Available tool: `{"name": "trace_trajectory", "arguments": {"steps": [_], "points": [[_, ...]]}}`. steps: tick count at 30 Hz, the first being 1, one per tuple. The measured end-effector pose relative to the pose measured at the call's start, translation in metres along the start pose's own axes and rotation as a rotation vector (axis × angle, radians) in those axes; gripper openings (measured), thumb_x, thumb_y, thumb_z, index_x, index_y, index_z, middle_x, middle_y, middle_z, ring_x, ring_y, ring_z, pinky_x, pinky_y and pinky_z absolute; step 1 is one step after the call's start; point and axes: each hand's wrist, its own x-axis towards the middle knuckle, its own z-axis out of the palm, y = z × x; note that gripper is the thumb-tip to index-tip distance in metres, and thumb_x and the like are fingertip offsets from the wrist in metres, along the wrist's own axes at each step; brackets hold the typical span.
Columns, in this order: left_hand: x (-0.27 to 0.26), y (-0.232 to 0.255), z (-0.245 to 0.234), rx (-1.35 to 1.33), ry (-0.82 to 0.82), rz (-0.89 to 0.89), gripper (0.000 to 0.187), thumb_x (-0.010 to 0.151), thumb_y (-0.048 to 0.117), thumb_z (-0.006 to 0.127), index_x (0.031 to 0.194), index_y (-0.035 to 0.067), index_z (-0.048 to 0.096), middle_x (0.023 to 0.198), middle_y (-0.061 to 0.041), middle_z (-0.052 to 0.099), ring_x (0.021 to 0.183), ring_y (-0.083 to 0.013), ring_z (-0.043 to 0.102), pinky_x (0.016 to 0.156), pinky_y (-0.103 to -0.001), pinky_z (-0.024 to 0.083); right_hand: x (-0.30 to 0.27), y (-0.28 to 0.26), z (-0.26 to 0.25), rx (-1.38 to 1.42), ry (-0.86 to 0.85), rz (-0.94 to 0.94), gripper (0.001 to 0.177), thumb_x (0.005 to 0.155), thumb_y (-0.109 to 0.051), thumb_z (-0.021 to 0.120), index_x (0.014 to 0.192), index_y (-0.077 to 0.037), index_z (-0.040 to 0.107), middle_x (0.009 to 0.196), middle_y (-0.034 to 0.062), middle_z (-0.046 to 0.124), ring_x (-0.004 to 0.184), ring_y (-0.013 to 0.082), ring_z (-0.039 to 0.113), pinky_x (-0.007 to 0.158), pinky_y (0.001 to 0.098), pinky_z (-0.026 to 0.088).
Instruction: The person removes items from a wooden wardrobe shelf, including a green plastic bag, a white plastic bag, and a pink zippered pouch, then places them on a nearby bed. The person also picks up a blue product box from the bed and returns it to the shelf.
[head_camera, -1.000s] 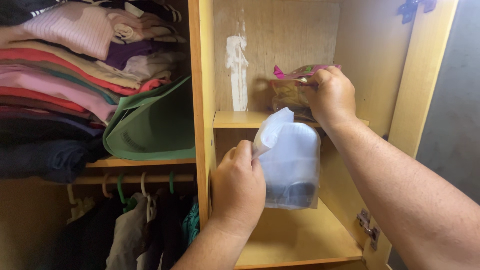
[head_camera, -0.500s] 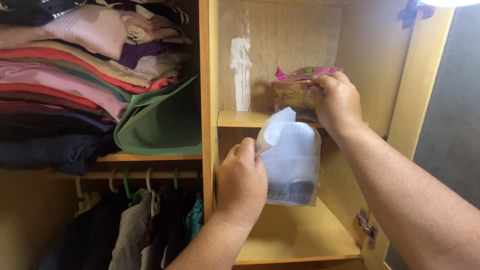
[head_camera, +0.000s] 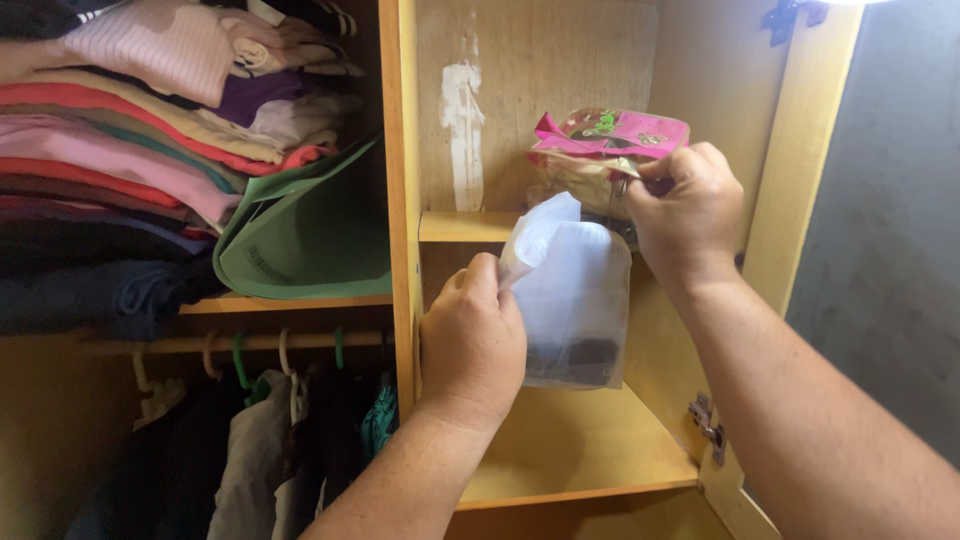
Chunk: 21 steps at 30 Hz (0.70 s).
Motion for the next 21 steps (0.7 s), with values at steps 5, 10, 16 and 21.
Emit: {"name": "trace_trajectory", "arguments": {"steps": [5,10,16,21], "points": [[-0.007,0.003,-0.007,-0.017,0.007,-0.013,0.008,0.088,0.004,0.063,0.094,0.001,0.06,0.09,-0.021,0.069,0.083,-0.0429,0.068,0.071,-0.053,0.054,-0.026,-0.021,-0.028,0.059,0.05,0.03,0.016,0.086,0.0,0.086,0.089,-0.001,0.07,0.093,0.0104,0.065,0.077,0.0177,0.067,0.069,0.0306,0.058],[-0.015,0.005,-0.013,-0.043,0.015,-0.014,0.006,0.089,0.005,0.063,0.092,0.0,0.06,0.089,-0.021,0.07,0.084,-0.0433,0.068,0.072,-0.054,0.053,-0.045,-0.039,-0.051,0.058,0.054,0.02,0.015,0.091,0.001,0.084,0.091,-0.001,0.069,0.093,0.0096,0.065,0.082,0.0177,0.067,0.073,0.0301,0.057],[-0.025,0.013,-0.023,-0.073,-0.018,-0.002,0.007,0.09,0.007,0.064,0.093,0.002,0.06,0.089,-0.019,0.07,0.084,-0.0427,0.068,0.07,-0.053,0.053,-0.065,-0.057,-0.08,0.029,0.073,0.01,0.018,0.094,0.003,0.083,0.085,0.002,0.067,0.087,0.0095,0.064,0.078,0.0167,0.064,0.073,0.028,0.053],[-0.046,0.013,-0.032,-0.1,-0.09,-0.001,0.007,0.087,0.005,0.063,0.093,0.003,0.059,0.088,-0.018,0.07,0.082,-0.043,0.068,0.069,-0.054,0.053,-0.089,-0.072,-0.104,0.021,0.055,0.153,0.017,0.094,0.003,0.079,0.084,0.003,0.065,0.084,0.0078,0.062,0.073,0.0124,0.062,0.068,0.0262,0.05]]}}
